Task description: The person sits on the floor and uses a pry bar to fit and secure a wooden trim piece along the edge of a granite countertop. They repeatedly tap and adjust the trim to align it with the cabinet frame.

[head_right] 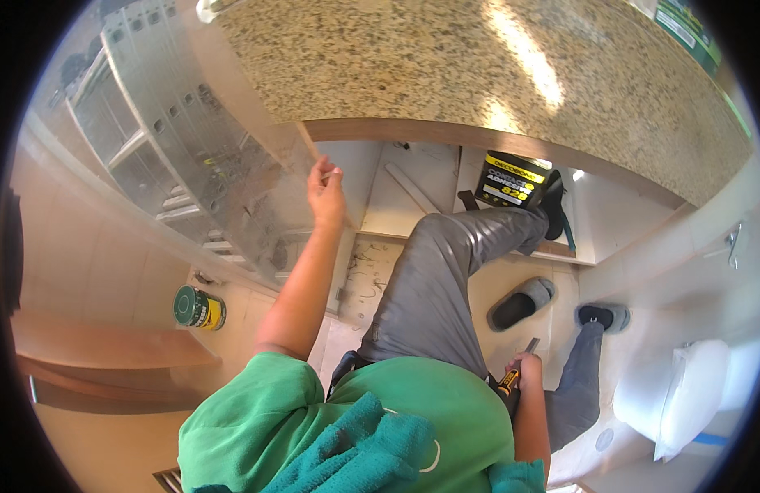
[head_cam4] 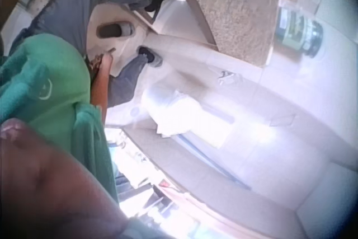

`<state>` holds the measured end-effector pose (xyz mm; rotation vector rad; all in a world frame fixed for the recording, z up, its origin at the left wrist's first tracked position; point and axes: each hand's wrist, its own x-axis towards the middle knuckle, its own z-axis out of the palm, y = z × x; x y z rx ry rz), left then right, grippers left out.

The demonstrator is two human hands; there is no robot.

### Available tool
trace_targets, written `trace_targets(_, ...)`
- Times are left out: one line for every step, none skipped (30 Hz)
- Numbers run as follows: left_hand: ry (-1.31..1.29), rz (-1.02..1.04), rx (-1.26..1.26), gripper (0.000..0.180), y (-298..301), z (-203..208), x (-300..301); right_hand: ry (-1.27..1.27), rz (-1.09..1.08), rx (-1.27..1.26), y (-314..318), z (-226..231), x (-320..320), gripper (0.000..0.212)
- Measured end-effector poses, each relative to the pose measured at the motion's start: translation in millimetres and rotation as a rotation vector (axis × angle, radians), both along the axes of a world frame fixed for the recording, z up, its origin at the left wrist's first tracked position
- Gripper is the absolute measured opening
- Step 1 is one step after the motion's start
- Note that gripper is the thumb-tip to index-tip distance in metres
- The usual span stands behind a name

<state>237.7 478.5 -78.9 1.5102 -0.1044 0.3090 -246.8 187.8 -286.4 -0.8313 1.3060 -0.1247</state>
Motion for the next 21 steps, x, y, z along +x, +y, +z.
trace_targets(0.001,-0.021,-0.071,0.032,-1.1,-8.6,4.3,0.003,0.001,0.005,0.8,1.2,-0.1,0.011)
trace_targets(0.003,-0.052,-0.145,0.017,-2.2,-11.4,4.2,0.009,0.000,0.010,1.0,1.9,-1.4,0.011)
trace_targets(-0.018,-0.068,-0.153,0.017,-1.0,-13.6,4.6,0.013,0.010,-0.004,1.4,1.9,-1.0,0.010)
trace_targets(-0.036,-0.087,-0.164,0.019,-1.0,-15.5,3.7,0.020,0.016,-0.020,2.7,3.3,-2.3,0.009)
trace_targets(-0.054,-0.106,-0.174,0.021,0.0,-16.9,3.0,0.026,0.022,-0.035,3.5,4.5,-2.4,0.009)
trace_targets(-0.036,-0.102,-0.159,0.023,1.8,-17.9,2.6,0.023,0.025,-0.032,4.4,4.8,-0.3,0.009)
trace_targets(-0.013,-0.104,-0.147,0.026,1.1,-18.0,-0.5,0.023,0.020,-0.031,4.5,2.9,-1.5,0.009)
trace_targets(0.010,-0.107,-0.134,0.029,0.1,-17.9,-4.2,0.024,0.016,-0.030,3.4,1.5,-2.6,0.009)
trace_targets(0.036,-0.129,-0.118,0.030,-1.3,-18.5,-8.5,0.023,0.018,-0.027,1.2,0.6,-3.9,0.009)
trace_targets(0.062,-0.151,-0.099,0.032,-1.3,-20.7,-12.8,0.022,0.021,-0.020,1.5,-0.2,-3.7,0.009)
trace_targets(0.088,-0.173,-0.080,0.034,-2.2,-23.0,-18.0,0.021,0.024,-0.014,1.5,-0.8,-4.0,0.009)
trace_targets(0.106,-0.207,-0.077,0.034,-4.9,-26.4,-24.0,0.019,0.022,-0.003,1.0,-1.2,-4.3,0.009)
trace_targets(0.124,-0.241,-0.073,0.035,-8.5,-30.9,-30.4,0.017,0.021,0.008,-0.1,-2.6,-4.6,0.010)
trace_targets(0.142,-0.274,-0.067,0.036,-11.2,-35.4,-36.5,0.014,0.020,0.023,0.3,-2.6,-3.1,0.010)
trace_targets(0.149,-0.301,-0.070,0.036,-14.2,-40.0,-42.6,0.030,0.028,0.010,0.6,-2.4,-2.3,0.010)
trace_targets(0.156,-0.330,-0.074,0.036,-17.6,-43.9,-49.2,0.046,0.033,-0.003,1.7,-1.5,-1.8,0.011)
trace_targets(0.163,-0.359,-0.077,0.035,-20.4,-47.5,-54.9,0.062,0.038,-0.016,2.6,-0.5,-1.5,0.011)
trace_targets(0.198,-0.369,-0.052,0.032,-22.2,-50.7,-59.3,0.059,0.038,-0.016,3.4,0.3,-0.6,0.012)
trace_targets(0.183,-0.377,-0.049,0.032,-25.8,-53.6,-61.8,0.056,0.035,-0.018,2.7,-0.8,-1.4,0.012)
trace_targets(0.169,-0.385,-0.046,0.032,-29.6,-56.2,-63.8,0.054,0.034,-0.020,1.8,-1.6,-2.4,0.013)
trace_targets(0.154,-0.392,-0.042,0.032,-32.3,-58.7,-65.7,0.053,0.038,-0.023,0.6,-2.3,-3.7,0.013)
